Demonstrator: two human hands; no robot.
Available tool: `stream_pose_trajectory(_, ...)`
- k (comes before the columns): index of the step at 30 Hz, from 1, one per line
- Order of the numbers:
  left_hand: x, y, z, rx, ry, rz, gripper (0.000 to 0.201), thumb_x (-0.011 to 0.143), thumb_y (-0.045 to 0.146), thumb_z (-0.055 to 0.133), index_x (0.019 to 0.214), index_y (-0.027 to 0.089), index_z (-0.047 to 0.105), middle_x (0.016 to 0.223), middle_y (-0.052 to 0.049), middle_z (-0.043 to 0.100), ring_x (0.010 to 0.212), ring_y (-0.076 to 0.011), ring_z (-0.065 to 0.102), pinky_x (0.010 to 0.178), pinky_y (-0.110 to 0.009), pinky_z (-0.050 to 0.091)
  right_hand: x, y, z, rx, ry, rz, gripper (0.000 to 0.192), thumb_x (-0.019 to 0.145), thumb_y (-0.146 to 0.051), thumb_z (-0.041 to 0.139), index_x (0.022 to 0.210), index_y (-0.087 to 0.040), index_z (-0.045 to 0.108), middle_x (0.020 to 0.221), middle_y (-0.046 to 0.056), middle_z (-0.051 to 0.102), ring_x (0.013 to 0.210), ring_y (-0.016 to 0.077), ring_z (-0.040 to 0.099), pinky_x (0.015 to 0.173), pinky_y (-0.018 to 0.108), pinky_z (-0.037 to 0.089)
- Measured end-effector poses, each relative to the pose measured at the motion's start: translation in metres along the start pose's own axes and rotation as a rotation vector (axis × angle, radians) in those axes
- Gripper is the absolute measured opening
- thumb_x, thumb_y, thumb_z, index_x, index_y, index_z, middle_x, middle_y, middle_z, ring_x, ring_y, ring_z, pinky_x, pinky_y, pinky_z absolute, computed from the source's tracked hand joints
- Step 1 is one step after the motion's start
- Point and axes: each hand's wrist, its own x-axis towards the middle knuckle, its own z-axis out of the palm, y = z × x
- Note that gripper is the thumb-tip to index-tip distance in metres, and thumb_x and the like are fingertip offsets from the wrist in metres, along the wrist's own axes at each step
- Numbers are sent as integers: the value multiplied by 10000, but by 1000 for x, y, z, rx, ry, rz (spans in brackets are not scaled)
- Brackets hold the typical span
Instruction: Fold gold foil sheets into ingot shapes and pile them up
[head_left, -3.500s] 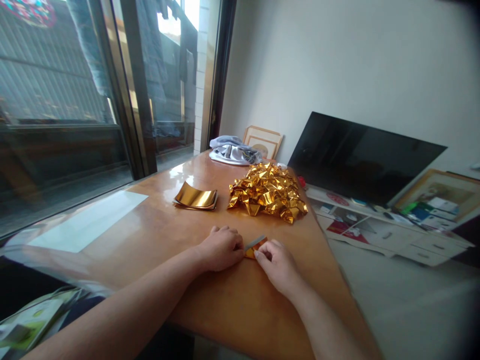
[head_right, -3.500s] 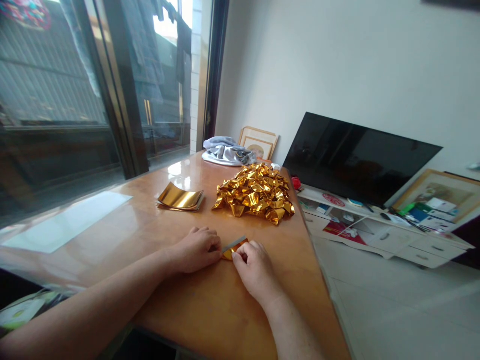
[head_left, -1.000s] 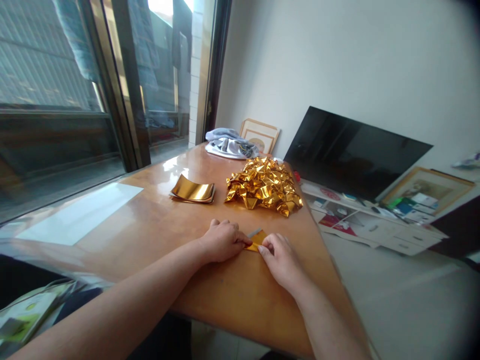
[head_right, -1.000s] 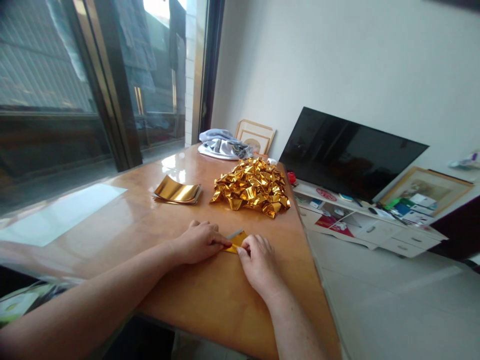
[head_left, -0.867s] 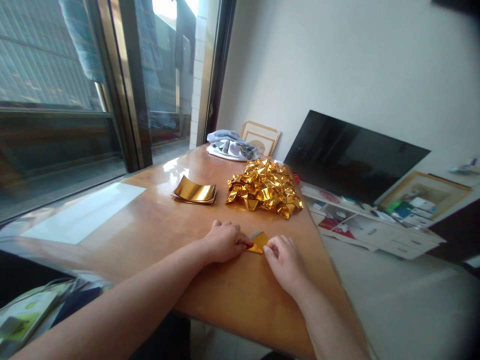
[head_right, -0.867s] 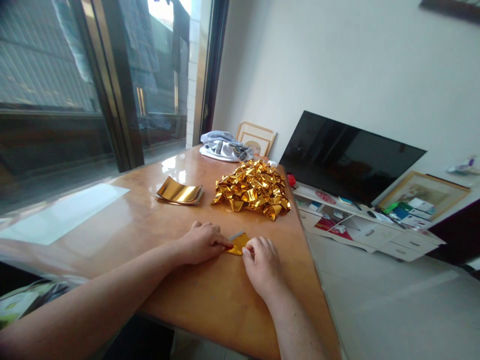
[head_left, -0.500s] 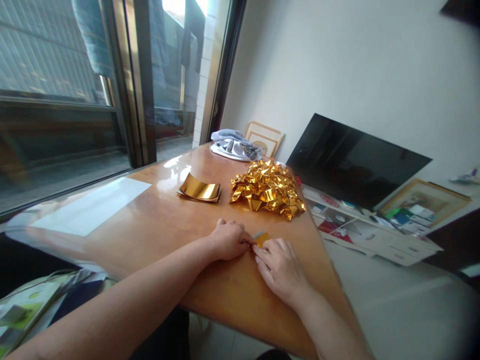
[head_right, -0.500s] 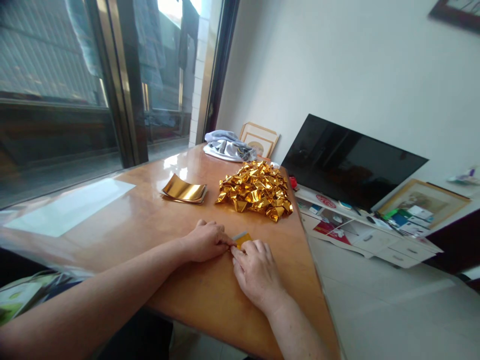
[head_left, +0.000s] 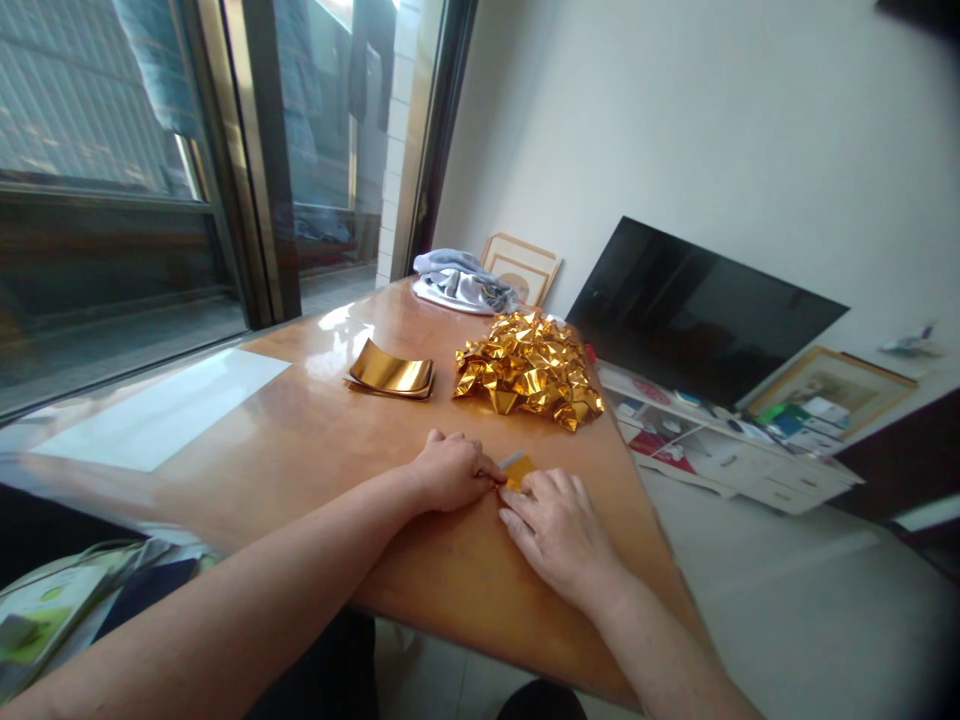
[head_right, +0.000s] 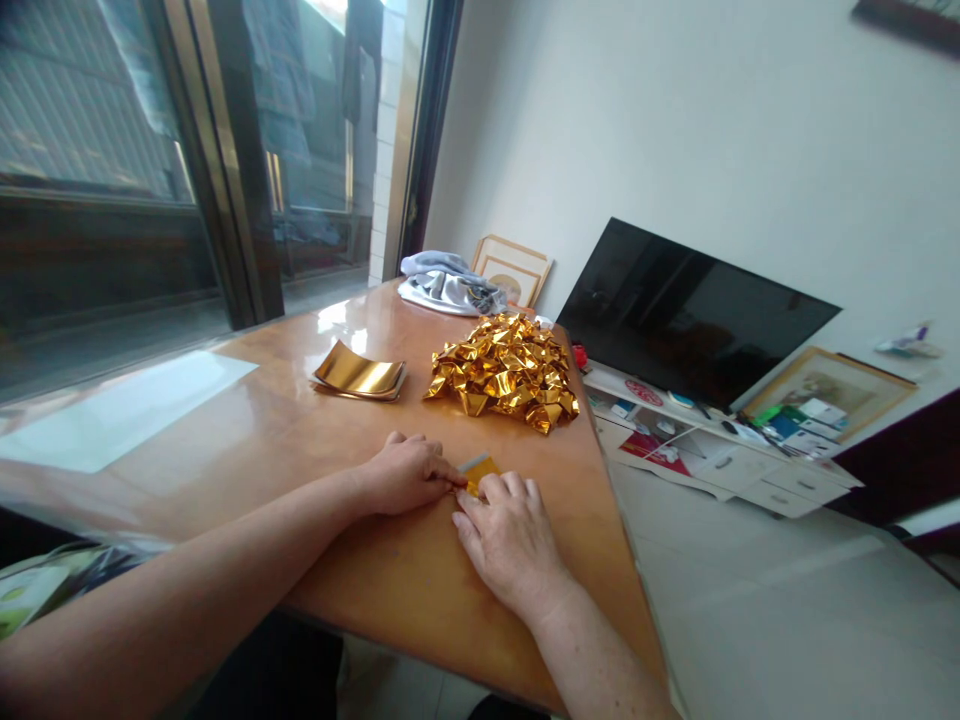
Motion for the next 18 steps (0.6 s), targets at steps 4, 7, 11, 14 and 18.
stream_pose_trajectory(4,1,-1,1,9,-3,3,304,903,438,517,1123,462,725,1025,-32,696,1003,-275,588,869,-411,332,-10,7,-2,-17,-14,27,273,962,-368,551,1194,-313,684,989,85,626,936,255,491,805,399,344)
stream_pose_trajectory(7,1,-1,1,7,-8,3,309,902,427,517,1129,466,723,1030,-33,698,1002,-274,585,862,-411,327,-17,11,-4,-12,-12,60,261,961,-353,552,1176,-308,693,1014,79,633,942,247,501,807,384,346)
stream_pose_trajectory(11,1,-1,2,1,1,0,304,897,410,521,1110,468,729,1031,-28,699,1007,-274,583,861,-413,321,-18,17,-8,26,-10,109,195,940,-290,559,1036,-283,729,969,67,642,936,239,519,815,364,362)
stream_pose_trajectory(14,2,0,1,1,5,0,304,892,401,523,1101,470,732,1012,-30,699,1003,-276,582,855,-416,318,-12,23,-6,171,4,196,177,921,-248,533,899,-242,709,900,56,640,898,214,554,792,324,395)
stream_pose_trajectory(18,2,0,1,-1,-2,10,304,896,400,522,1107,472,730,1002,-35,701,988,-274,583,857,-418,315,8,26,7,550,11,462,81,867,-232,530,824,-205,593,750,4,614,691,155,577,628,257,404)
